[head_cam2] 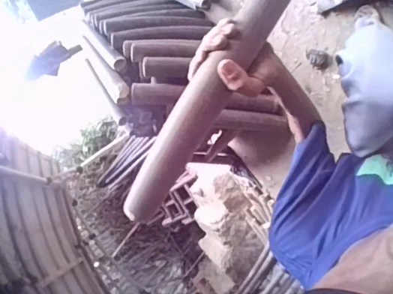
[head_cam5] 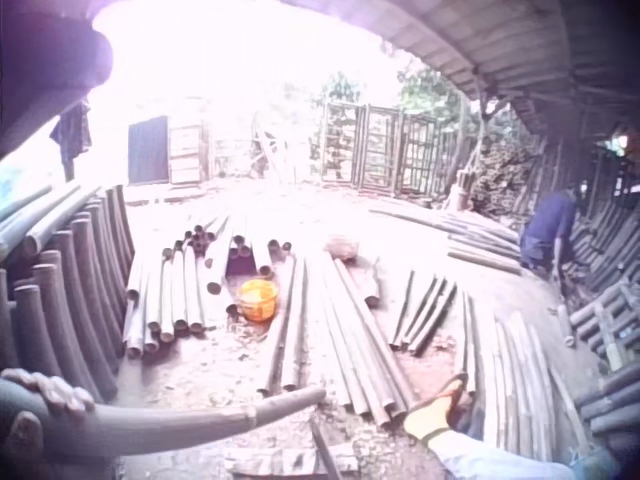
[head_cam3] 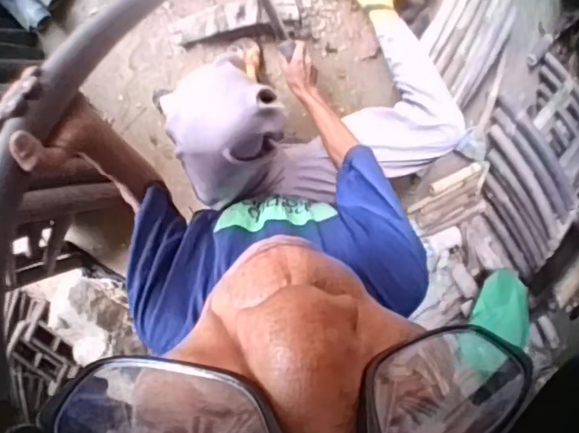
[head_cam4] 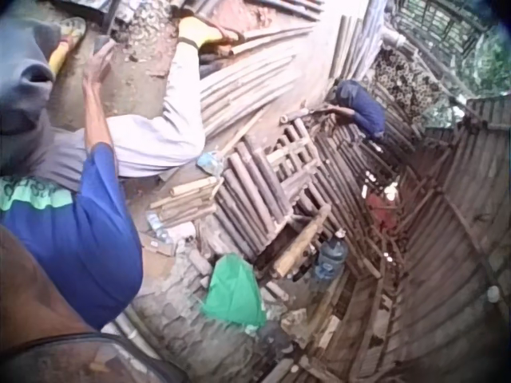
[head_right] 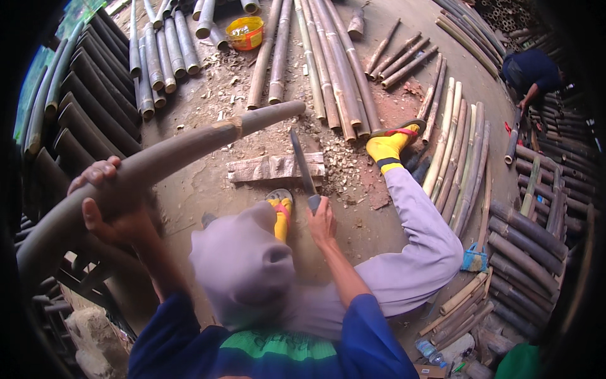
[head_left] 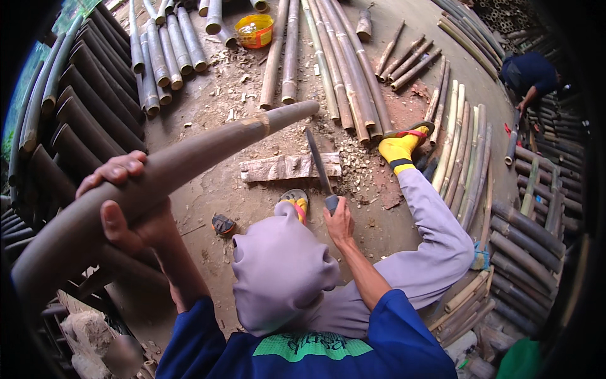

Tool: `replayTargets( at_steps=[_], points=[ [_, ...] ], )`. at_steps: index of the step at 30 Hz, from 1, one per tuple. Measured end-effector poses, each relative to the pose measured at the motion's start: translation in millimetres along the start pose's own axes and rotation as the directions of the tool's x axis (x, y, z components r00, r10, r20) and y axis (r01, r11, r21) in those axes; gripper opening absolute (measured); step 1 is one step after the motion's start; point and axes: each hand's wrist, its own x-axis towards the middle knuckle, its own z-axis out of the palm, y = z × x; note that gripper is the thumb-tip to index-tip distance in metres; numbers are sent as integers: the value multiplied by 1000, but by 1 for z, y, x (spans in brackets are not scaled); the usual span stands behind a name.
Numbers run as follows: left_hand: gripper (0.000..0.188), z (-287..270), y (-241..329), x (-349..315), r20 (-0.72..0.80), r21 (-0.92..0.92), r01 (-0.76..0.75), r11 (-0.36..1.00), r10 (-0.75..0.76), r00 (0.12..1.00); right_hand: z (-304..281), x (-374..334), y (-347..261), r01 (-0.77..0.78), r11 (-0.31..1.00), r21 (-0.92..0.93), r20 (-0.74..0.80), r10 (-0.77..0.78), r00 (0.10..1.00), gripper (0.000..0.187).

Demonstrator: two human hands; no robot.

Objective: The person sits on the ground and uses a knife to sharpen the end of a long bamboo pole. They repeatedly scrape the knife along the bamboo to create a tapered point, rotating the pole to work on different sides. The person occasionally pauses to inspect the sharpened tip before continuing the scraping motion.

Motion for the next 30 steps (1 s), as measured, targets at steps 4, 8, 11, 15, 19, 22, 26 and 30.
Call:
replayTargets(
  at_steps=[4,8,11,15,19,22,26,30],
  points=[
    [37,15,7,39,59,-139,74,987,-66,996,10,5,8,130,988,-84,-13,-132,991,51],
    [37,42,-25,92,204,-319,249,915,-190,960,-12,17,-14,177,975,135,-114,-162,980,45],
    [38,92,-81,121,123,-43,262,964,-255,959,-68,25,-48,164,925,342,-162,-114,980,39],
    [40,165,-113,128,371,453,105,885,-294,881,-164,22,-103,462,703,540,-474,-199,858,26],
    [43,262,-106,63,788,527,-240,816,-362,498,-279,-24,-111,655,729,198,-826,-236,512,26],
    [48,342,-89,-12,965,-121,-118,986,145,219,-356,-84,-103,377,756,-535,-784,-610,112,35],
    [36,359,-94,-84,989,-75,-170,983,52,-136,-357,-120,-116,-317,588,-744,-622,-436,651,56],
    [34,316,-143,-134,893,-31,-215,976,-70,-445,-336,-118,-73,-181,876,-448,-409,-21,912,68]
  ],
)
